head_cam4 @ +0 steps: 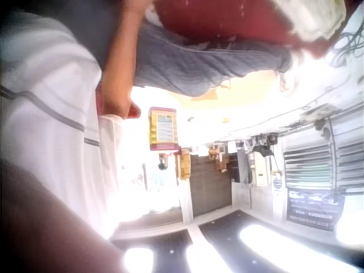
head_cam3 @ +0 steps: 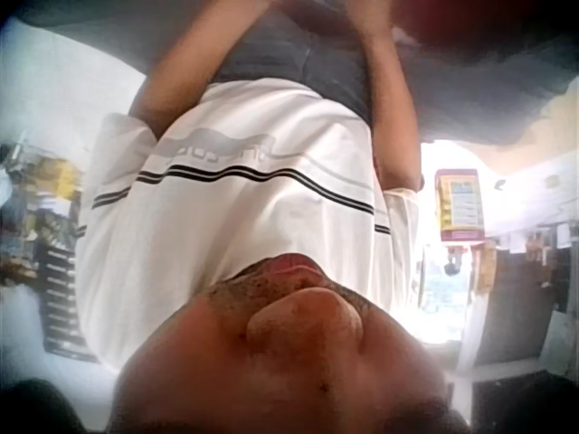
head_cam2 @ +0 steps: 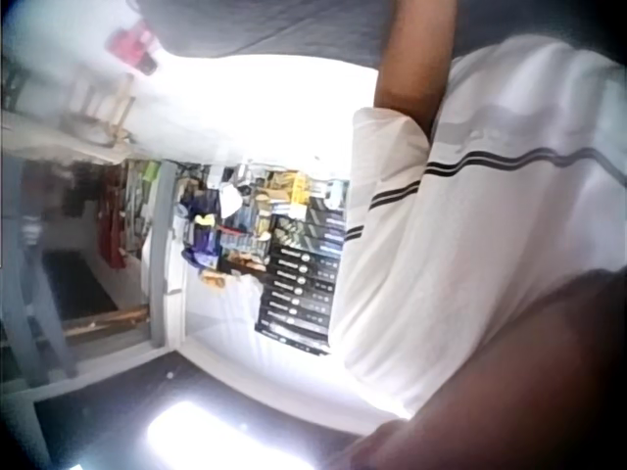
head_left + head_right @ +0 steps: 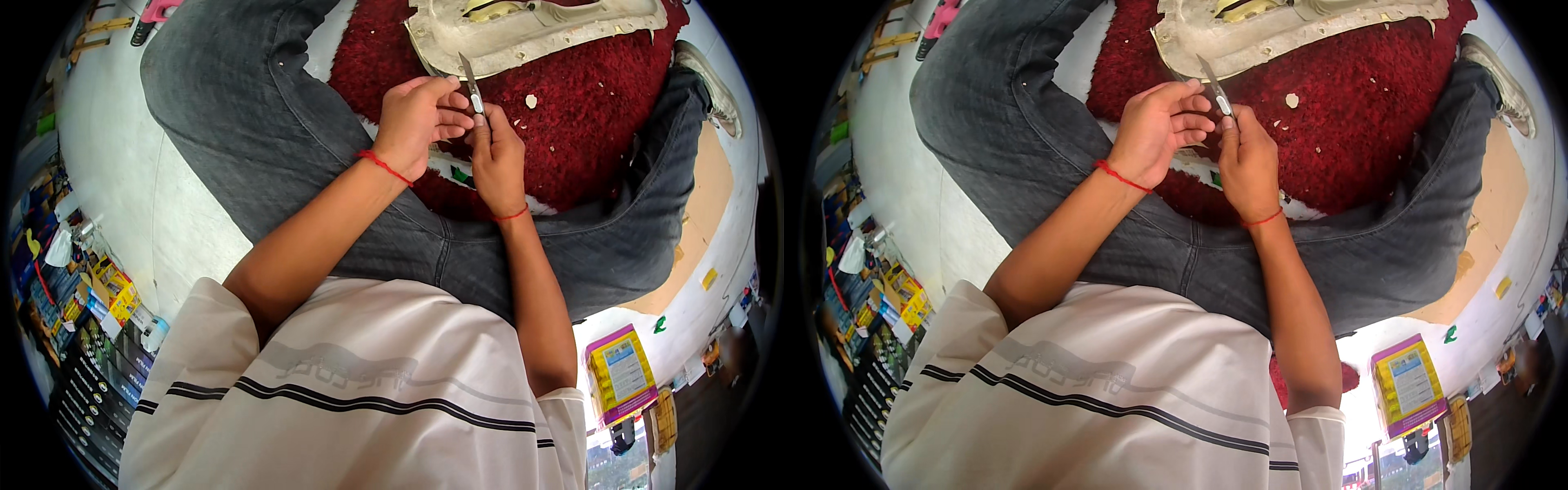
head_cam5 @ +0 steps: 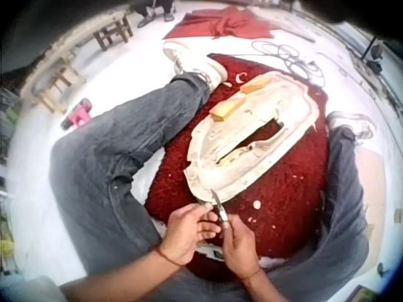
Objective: The person sits on the floor and works on a beige car door panel. They handle the panel, flip it over, and use a small knife to scrape and remove material from the edges and surface.
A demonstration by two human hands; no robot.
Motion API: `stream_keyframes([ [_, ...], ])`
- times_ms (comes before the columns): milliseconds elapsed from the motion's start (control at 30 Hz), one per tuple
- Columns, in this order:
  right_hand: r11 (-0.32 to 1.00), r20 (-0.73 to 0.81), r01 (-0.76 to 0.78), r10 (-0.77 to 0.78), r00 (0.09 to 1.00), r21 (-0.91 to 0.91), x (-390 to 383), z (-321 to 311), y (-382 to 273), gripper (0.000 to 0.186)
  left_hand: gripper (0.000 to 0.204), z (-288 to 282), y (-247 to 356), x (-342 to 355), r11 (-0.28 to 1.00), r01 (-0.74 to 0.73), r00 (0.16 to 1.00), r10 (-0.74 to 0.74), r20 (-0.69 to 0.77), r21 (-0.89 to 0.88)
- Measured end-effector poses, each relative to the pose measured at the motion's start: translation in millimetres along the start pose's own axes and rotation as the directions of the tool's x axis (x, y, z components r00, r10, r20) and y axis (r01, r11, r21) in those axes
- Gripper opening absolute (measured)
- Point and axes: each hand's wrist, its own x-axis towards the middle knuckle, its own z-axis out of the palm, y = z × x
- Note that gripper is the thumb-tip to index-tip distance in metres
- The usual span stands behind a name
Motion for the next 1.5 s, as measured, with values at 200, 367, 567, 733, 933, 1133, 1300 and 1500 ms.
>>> stream_keyframes([
  [200, 0.986, -0.055, 0.113, -0.120, 0.991, -0.118, 2, 3, 0, 0.014, 0.016, 1, -2, -1, 0.999, -0.009, 0.998, 0.006, -0.060, -0.041],
  [367, 0.975, -0.084, 0.139, -0.155, 0.984, -0.172, 8, 1, 2, 0.014, 0.014, -1, -2, -1, 0.991, 0.024, 0.997, -0.034, -0.075, -0.130],
  [567, 0.957, -0.074, 0.148, -0.171, 0.982, -0.249, 6, -1, 0, 0.013, 0.013, -2, -4, -1, 0.992, 0.034, 0.997, -0.042, -0.058, -0.124],
  [733, 0.916, -0.112, 0.208, -0.260, 0.959, -0.343, 7, 0, 0, 0.013, 0.012, 0, -2, -1, 0.986, 0.052, 0.996, -0.062, -0.058, -0.161],
  [933, 0.869, -0.148, 0.265, -0.354, 0.924, -0.418, 5, 2, 9, 0.014, 0.010, 2, -2, -1, 0.977, 0.086, 0.994, -0.097, -0.049, -0.194],
  [1133, 0.908, -0.078, 0.246, -0.288, 0.954, -0.339, 9, -2, 5, 0.015, 0.009, 0, -3, 3, 0.943, 0.103, 0.994, -0.111, -0.008, -0.316],
  [1300, 0.948, -0.038, 0.195, -0.211, 0.977, -0.251, 6, -4, 10, 0.014, 0.008, 2, -5, 2, 0.926, 0.125, 0.991, -0.134, 0.001, -0.357],
  [1500, 0.970, 0.032, 0.173, -0.170, 0.985, -0.170, 16, -9, 1, 0.013, 0.008, -2, -4, 2, 0.909, 0.131, 0.991, -0.128, 0.033, -0.397],
])
